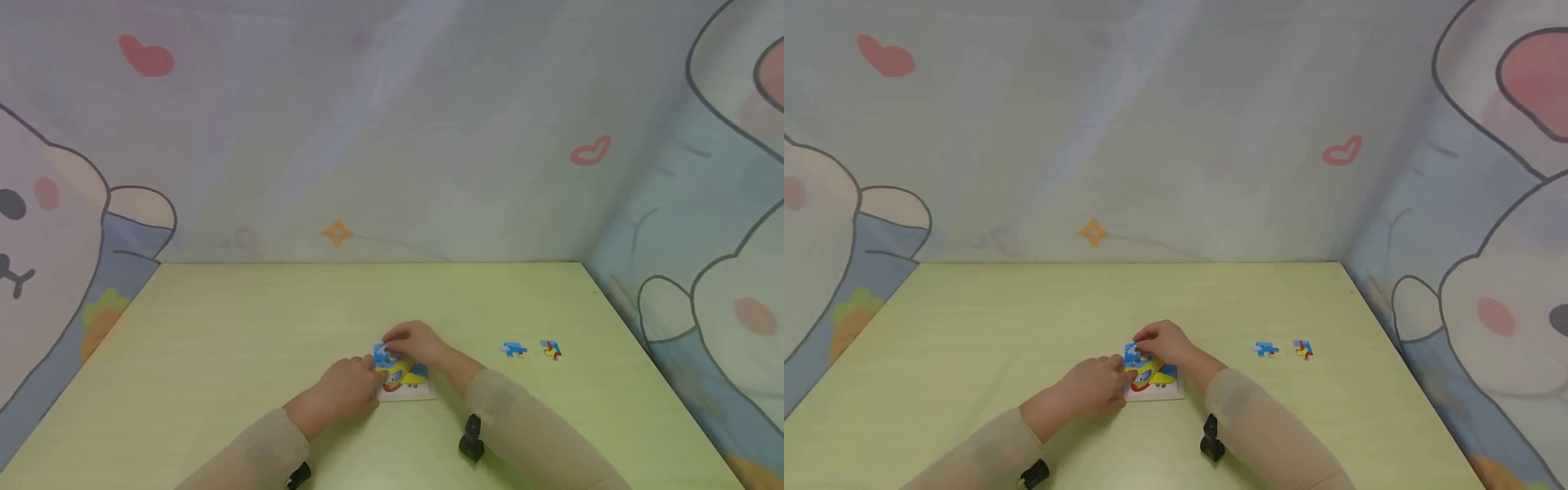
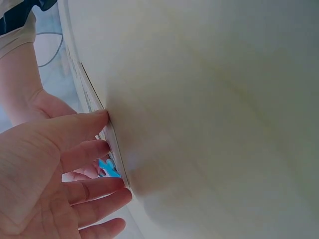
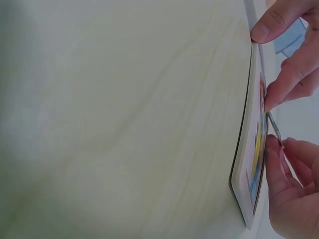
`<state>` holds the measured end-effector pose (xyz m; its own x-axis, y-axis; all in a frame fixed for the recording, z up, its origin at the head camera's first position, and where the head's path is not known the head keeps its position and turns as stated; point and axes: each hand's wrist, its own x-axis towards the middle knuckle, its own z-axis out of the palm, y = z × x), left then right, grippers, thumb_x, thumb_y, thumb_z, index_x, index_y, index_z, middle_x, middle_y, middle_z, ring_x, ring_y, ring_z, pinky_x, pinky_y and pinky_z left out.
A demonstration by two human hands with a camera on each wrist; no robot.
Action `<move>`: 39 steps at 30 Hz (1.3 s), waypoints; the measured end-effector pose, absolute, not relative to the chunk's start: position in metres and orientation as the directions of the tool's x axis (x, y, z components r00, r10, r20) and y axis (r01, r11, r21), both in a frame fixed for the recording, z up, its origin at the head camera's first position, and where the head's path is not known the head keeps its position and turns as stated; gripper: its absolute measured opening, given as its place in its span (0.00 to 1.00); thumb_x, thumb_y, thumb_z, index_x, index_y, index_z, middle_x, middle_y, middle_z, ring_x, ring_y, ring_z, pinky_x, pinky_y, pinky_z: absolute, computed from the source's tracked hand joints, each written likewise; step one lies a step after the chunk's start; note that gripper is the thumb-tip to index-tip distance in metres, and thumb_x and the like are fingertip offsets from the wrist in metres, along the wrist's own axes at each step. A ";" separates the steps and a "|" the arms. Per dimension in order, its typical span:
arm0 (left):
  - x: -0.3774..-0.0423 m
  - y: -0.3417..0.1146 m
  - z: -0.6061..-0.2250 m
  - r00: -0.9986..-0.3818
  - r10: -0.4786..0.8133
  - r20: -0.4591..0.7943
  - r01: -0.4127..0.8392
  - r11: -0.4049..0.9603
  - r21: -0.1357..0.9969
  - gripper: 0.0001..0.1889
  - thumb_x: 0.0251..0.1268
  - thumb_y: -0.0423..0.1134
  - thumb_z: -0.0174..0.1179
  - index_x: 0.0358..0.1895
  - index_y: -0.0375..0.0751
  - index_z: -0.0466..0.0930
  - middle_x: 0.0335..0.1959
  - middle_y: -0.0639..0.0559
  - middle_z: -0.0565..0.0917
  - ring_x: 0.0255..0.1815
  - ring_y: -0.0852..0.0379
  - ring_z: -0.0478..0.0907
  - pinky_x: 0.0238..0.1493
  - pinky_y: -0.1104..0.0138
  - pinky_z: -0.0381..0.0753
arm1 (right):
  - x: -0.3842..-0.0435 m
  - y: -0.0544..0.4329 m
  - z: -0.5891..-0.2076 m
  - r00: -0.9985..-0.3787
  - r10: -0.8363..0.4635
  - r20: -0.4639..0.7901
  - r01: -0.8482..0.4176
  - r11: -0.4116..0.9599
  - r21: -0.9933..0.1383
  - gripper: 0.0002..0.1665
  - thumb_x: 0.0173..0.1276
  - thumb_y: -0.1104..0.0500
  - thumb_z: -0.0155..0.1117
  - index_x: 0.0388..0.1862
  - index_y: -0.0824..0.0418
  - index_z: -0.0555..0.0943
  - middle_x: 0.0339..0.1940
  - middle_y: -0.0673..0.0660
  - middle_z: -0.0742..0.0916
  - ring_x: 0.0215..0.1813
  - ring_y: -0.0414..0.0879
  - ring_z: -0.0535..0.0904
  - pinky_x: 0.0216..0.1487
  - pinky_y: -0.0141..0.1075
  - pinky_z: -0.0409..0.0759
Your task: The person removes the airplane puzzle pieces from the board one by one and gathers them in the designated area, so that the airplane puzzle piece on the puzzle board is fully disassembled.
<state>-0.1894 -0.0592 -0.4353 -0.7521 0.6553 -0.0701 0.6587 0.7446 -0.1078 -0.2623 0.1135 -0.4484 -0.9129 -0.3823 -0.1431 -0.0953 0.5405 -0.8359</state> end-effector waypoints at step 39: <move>-0.189 -0.053 -0.436 -0.766 0.634 -0.107 0.642 0.762 -0.085 0.18 0.59 0.45 0.60 0.53 0.47 0.79 0.36 0.48 0.74 0.29 0.57 0.70 0.30 0.64 0.74 | -0.253 0.200 -0.452 -0.955 -0.259 -0.142 0.026 0.406 -0.913 0.12 0.64 0.68 0.59 0.45 0.73 0.80 0.41 0.60 0.84 0.42 0.47 0.82 0.44 0.37 0.79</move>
<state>-0.1891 -0.0531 -0.4360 -0.7660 0.6339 -0.1071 0.6423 0.7617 -0.0854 -0.2529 0.2002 -0.4517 -0.9554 -0.2588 -0.1422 0.0259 0.4064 -0.9133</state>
